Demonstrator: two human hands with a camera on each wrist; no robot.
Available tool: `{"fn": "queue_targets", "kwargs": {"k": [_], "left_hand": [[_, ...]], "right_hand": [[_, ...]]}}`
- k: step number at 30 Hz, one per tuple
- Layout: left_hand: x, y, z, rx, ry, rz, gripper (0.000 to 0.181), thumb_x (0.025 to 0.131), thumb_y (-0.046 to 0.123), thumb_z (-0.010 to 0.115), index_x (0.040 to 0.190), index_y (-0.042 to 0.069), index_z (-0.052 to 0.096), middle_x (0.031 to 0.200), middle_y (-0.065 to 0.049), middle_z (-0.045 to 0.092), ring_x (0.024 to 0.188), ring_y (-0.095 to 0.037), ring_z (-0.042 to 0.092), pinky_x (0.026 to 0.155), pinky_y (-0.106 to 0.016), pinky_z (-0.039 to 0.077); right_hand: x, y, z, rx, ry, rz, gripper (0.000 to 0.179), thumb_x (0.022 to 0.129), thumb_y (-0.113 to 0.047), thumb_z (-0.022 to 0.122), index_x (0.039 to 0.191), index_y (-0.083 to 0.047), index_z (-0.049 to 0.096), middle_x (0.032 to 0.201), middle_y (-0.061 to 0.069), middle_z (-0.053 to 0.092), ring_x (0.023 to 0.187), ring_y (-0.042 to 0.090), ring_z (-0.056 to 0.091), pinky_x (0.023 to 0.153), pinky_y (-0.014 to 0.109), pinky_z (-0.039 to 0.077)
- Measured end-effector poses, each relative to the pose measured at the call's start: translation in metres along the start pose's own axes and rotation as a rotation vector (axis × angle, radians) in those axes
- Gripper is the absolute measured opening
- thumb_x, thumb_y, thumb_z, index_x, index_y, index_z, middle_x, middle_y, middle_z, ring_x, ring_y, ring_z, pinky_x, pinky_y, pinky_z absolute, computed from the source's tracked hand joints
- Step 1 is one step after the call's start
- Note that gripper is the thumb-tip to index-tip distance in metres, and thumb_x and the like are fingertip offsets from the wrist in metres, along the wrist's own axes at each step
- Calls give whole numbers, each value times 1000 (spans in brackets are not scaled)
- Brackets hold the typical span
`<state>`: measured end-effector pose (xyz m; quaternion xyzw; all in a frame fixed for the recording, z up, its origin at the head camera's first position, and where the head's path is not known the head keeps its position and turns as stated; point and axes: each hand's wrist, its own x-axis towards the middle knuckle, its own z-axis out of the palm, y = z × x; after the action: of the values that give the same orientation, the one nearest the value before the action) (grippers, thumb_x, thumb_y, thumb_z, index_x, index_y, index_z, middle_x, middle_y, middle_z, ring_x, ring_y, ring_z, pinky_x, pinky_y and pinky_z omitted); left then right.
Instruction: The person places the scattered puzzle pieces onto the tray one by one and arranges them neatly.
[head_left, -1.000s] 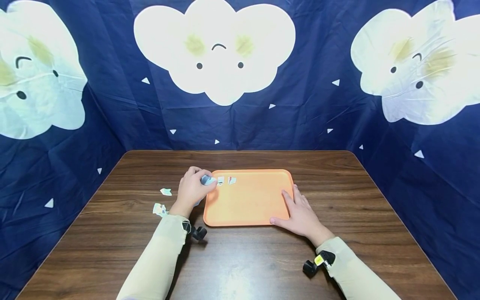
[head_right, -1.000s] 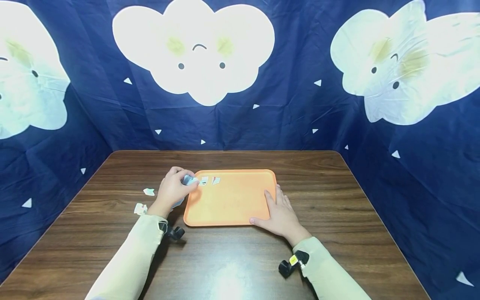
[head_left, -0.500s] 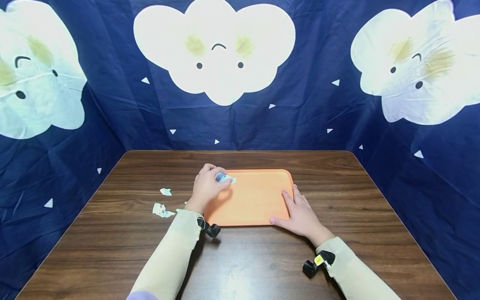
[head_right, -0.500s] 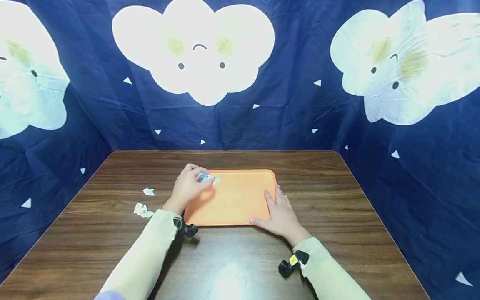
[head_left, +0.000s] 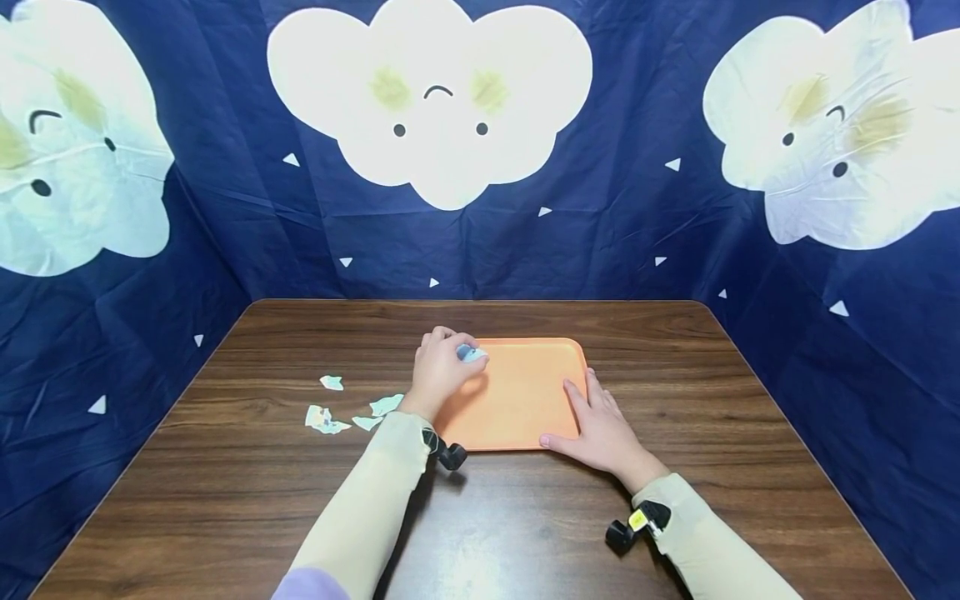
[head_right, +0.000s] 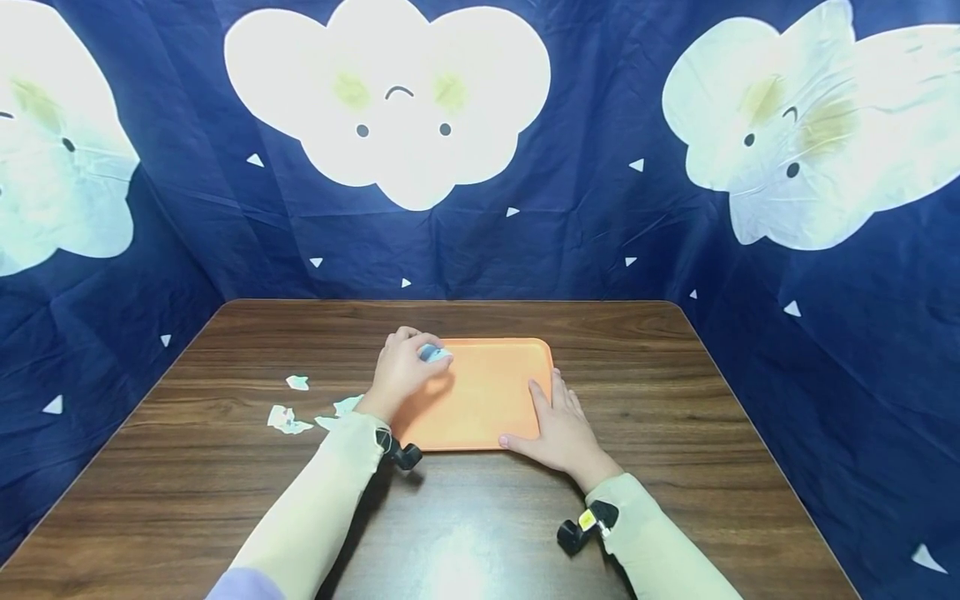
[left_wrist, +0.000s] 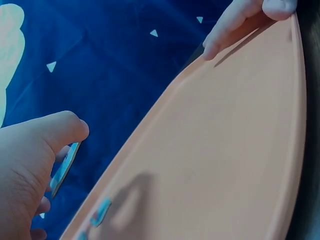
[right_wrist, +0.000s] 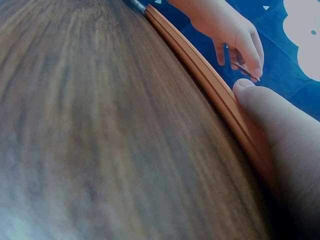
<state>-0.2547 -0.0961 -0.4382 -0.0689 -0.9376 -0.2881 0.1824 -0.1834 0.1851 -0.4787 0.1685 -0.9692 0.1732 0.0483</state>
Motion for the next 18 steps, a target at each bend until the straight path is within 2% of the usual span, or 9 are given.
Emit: {"fn": "queue_targets", "kwargs": {"k": [7, 18], "left_hand": [[4, 9, 14, 43, -21, -10, 29, 69, 55, 67, 87, 32, 66, 100, -1, 51, 91, -22, 41, 76, -39, 35], [6, 17, 34, 82, -53, -49, 27, 69, 57, 66, 84, 34, 65, 100, -1, 52, 97, -25, 40, 80, -43, 31]], "right_hand": [[0, 0, 0, -2, -4, 1, 108, 64, -85, 43, 145, -15, 26, 150, 22, 3, 134, 40, 14, 102, 54, 20], [-1, -2, -2, -4, -3, 8, 108, 64, -84, 43, 145, -15, 26, 150, 22, 4, 133, 40, 15, 102, 54, 21]]}}
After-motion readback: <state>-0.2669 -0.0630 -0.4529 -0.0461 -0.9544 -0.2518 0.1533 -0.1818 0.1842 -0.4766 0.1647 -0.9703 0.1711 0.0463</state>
